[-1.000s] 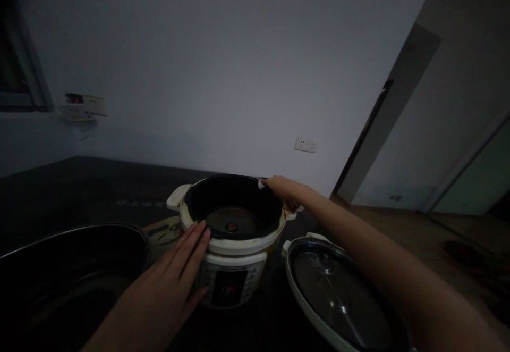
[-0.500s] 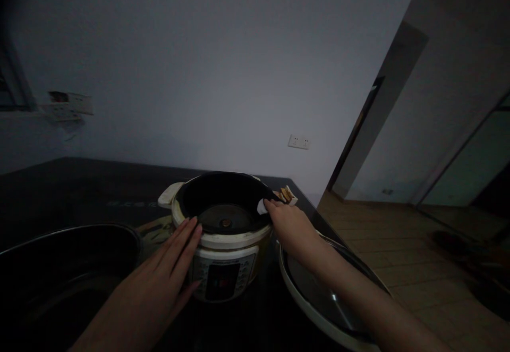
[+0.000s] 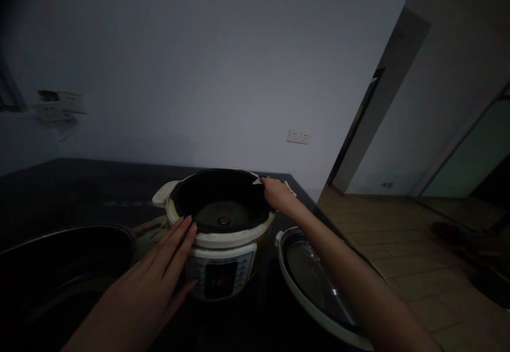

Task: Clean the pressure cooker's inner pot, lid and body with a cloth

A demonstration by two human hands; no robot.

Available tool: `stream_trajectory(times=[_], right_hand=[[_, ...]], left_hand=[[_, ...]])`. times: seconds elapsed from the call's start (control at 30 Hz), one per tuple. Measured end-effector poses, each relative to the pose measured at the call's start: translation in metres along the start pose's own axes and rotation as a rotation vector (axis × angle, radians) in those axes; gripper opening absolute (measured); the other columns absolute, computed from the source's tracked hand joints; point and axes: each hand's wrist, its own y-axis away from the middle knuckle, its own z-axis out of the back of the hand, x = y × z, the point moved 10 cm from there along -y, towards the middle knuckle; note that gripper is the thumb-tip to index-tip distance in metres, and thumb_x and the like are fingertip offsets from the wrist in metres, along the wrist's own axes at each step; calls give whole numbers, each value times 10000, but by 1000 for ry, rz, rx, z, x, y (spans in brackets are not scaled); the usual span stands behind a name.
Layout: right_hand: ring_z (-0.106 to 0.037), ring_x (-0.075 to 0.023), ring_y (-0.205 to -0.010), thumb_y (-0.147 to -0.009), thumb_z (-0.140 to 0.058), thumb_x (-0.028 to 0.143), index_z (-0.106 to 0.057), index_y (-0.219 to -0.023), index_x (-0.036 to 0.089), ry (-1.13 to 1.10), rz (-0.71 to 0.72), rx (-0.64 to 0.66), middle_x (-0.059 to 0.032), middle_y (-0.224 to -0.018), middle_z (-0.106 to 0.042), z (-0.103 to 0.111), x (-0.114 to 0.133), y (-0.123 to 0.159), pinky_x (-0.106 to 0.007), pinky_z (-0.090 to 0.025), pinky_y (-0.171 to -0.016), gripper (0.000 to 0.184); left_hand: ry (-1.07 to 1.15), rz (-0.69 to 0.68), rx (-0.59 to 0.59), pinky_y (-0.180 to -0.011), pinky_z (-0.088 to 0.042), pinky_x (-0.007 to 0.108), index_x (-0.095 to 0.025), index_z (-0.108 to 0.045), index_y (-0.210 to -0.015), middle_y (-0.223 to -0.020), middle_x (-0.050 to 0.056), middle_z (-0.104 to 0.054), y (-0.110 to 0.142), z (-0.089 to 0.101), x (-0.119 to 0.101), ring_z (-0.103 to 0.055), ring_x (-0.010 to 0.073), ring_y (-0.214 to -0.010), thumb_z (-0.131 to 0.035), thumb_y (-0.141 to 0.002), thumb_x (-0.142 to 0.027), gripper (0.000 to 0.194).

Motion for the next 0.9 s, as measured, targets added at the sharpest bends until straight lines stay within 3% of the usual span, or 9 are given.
stream_trajectory(times=[0.1,0.17,0.27,0.43,0.67,0.77,0.9], right_hand=[[-610,-231,-1125,-953,-490,217,-587,-1227,157,7,-57,33,-126,-1229,-638,-5,-4,-19,-441,-471,-980,297],[-622,-220,-1082,-943,-542,321,-588,-1202,164,7,-76,44,-99,-1215,-633,-7,-4,-22,-463,-495,-943,306],[-621,-238,-1103,-957,-481,218,-580,-1237,160,3,-77,28,-136,-1230,-633,-5,-1,-13,-446,-486,-957,303],[-579,-289,-1196,-857,-369,17,-528,-1341,128,-17,-40,-44,-178,-1313,-593,2,6,20,-446,-427,-1029,522],[-504,-265,-1288,-879,-373,97,-448,-1415,159,-126,-52,-150,-123,-1389,-541,13,11,75,-432,-408,-1073,545],[-465,-245,-1323,-883,-381,134,-447,-1415,152,-298,-91,-213,-120,-1426,-500,9,15,100,-422,-386,-1098,536],[-401,-193,-1369,-899,-362,179,-449,-1411,198,-561,-98,-389,-78,-1470,-452,4,26,132,-417,-313,-1146,520]], left_hand=[[3,-10,6,-919,-550,408,3,-456,-1338,-1412,252,-481,0,0,-1,-539,318,-1255,-366,-884,-175,496],[-2,-18,6,-923,-547,411,12,-461,-1331,-1409,260,-481,0,0,-3,-533,323,-1259,-357,-894,-176,488],[2,-9,5,-925,-546,412,13,-464,-1329,-1405,264,-483,0,0,-2,-527,324,-1265,-342,-905,-178,481],[55,-13,17,-965,-525,411,2,-419,-1373,-1421,253,-469,0,0,-1,-502,316,-1291,-359,-913,-210,510],[27,-9,68,-962,-532,415,8,-437,-1347,-1415,253,-474,-1,-5,0,-503,314,-1289,-388,-881,-197,511],[17,-13,78,-957,-536,406,18,-463,-1318,-1399,256,-493,-2,-5,-1,-514,318,-1277,-419,-856,-176,504],[58,19,120,-1001,-503,412,5,-443,-1347,-1432,246,-458,-3,-6,2,-453,308,-1330,-437,-860,-177,520]])
